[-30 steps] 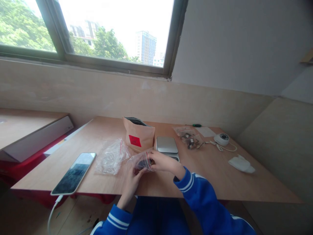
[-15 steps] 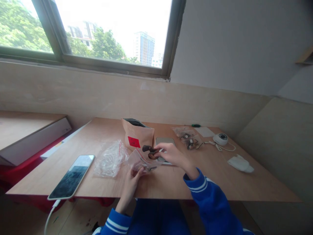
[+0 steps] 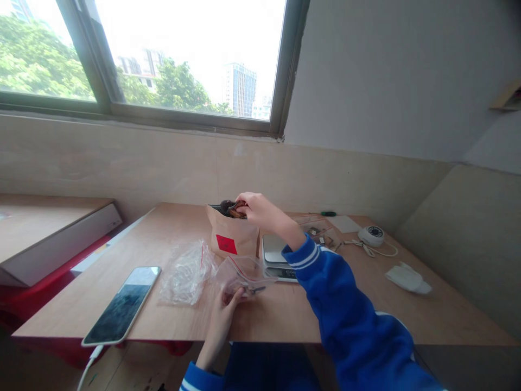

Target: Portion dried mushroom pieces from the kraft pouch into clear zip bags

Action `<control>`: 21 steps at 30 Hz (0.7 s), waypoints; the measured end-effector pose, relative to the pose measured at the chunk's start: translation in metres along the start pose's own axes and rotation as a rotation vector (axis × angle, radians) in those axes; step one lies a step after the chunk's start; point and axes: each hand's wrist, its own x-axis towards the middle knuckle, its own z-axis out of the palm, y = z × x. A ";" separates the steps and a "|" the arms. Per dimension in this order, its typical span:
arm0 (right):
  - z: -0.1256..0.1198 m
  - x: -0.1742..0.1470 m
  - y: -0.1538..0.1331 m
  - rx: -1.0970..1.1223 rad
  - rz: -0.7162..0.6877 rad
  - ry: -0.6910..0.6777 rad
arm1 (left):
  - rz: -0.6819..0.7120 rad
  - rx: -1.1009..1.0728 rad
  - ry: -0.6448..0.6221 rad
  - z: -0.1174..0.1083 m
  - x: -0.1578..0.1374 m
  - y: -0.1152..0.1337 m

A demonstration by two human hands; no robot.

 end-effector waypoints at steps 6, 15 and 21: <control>0.007 0.020 -0.013 -0.370 0.027 -0.196 | 0.012 0.029 -0.005 -0.001 0.001 -0.001; 0.035 0.024 -0.015 -0.477 -0.096 -0.081 | 0.000 0.035 0.027 0.003 -0.001 0.005; 0.037 0.021 0.007 -0.259 -0.101 -0.147 | 0.004 0.006 0.028 0.001 0.002 -0.002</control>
